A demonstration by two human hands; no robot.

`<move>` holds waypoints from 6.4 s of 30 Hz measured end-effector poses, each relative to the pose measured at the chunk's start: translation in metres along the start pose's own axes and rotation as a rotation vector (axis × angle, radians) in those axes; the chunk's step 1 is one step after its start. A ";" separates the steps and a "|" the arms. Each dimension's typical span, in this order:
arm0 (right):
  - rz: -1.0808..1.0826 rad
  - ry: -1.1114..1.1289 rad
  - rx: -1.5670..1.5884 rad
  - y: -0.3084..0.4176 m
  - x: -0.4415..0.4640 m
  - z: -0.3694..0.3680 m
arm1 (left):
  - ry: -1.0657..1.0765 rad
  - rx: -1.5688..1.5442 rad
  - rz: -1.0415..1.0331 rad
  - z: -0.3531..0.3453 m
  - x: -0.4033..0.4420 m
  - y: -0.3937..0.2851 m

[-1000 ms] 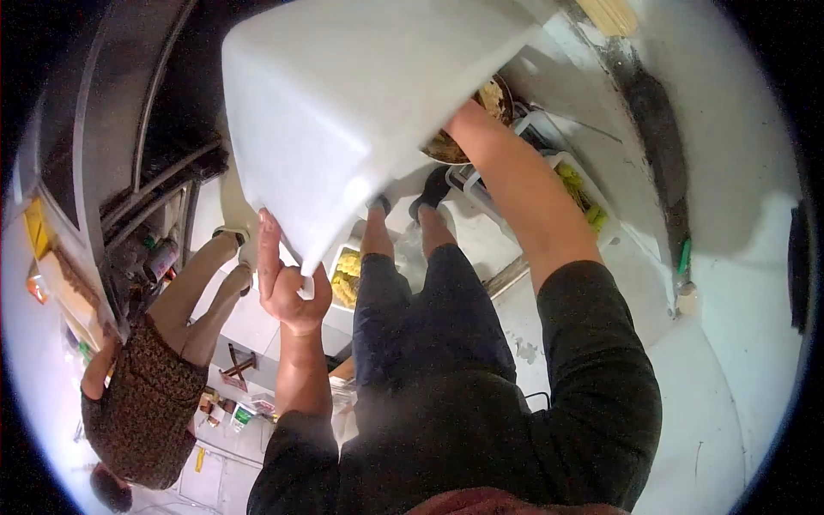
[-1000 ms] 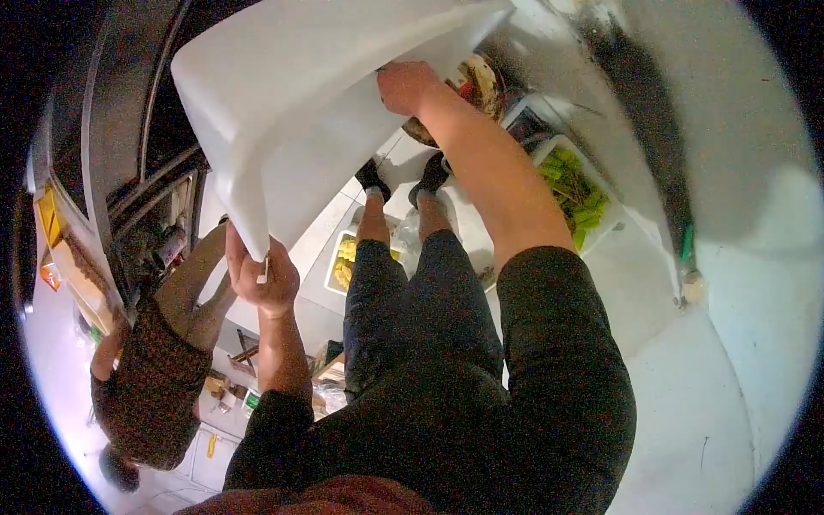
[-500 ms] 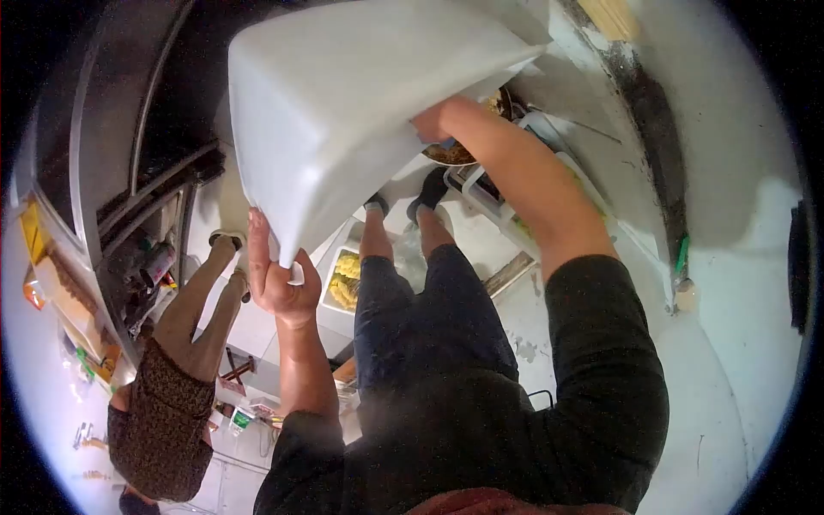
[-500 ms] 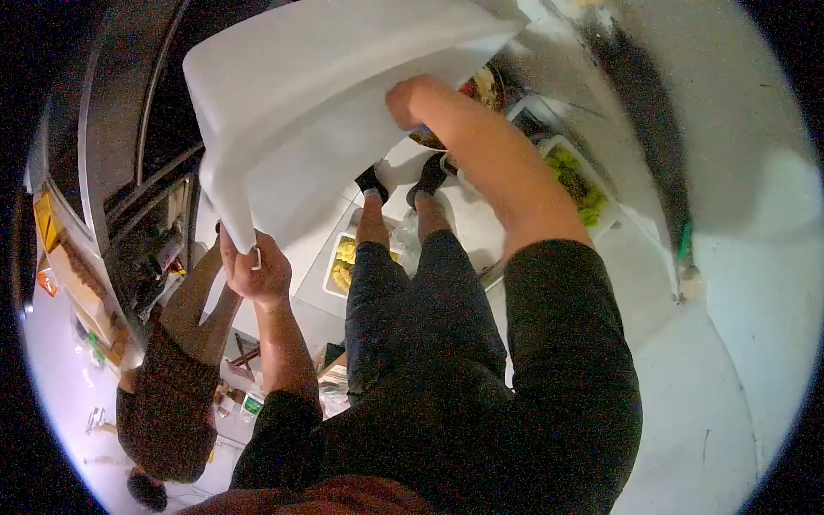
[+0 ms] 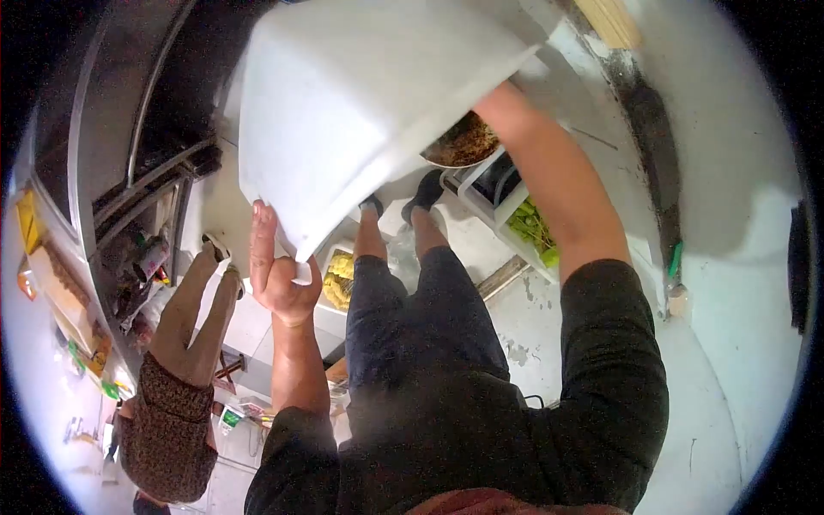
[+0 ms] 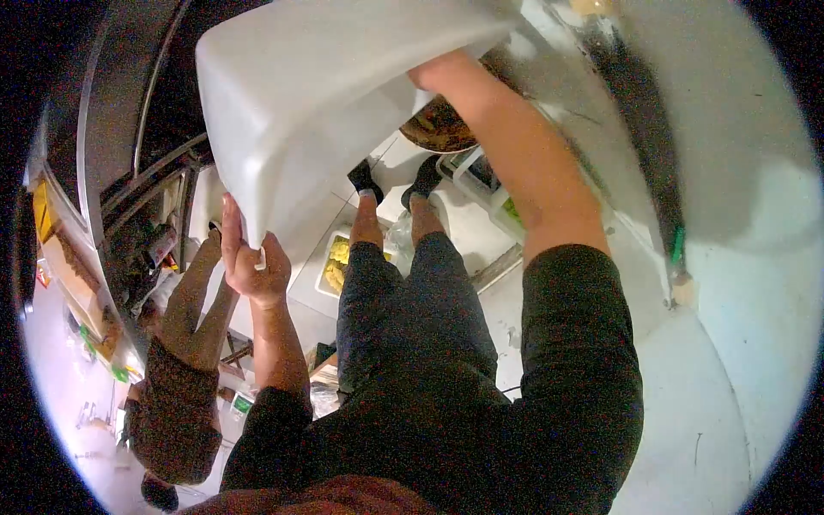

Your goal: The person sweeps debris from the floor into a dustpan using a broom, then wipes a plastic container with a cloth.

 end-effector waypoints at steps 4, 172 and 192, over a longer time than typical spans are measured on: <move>0.092 0.127 -0.080 0.034 -0.003 -0.038 | -0.098 0.039 0.097 0.001 -0.010 0.018; 0.067 0.385 -0.058 0.066 0.059 0.051 | -0.117 -0.131 0.247 0.047 -0.021 0.032; 0.189 0.549 -0.055 0.093 0.086 0.004 | -0.196 0.047 0.086 0.059 0.002 0.034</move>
Point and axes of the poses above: each hand's wrist, its own x-axis towards the middle knuckle, its own z-axis out of the back of the hand, y = z × x, the point moved 5 cm from there along x, towards the middle knuckle, and after that the axes turned 3 degrees about -x, right-handed, at the moved point
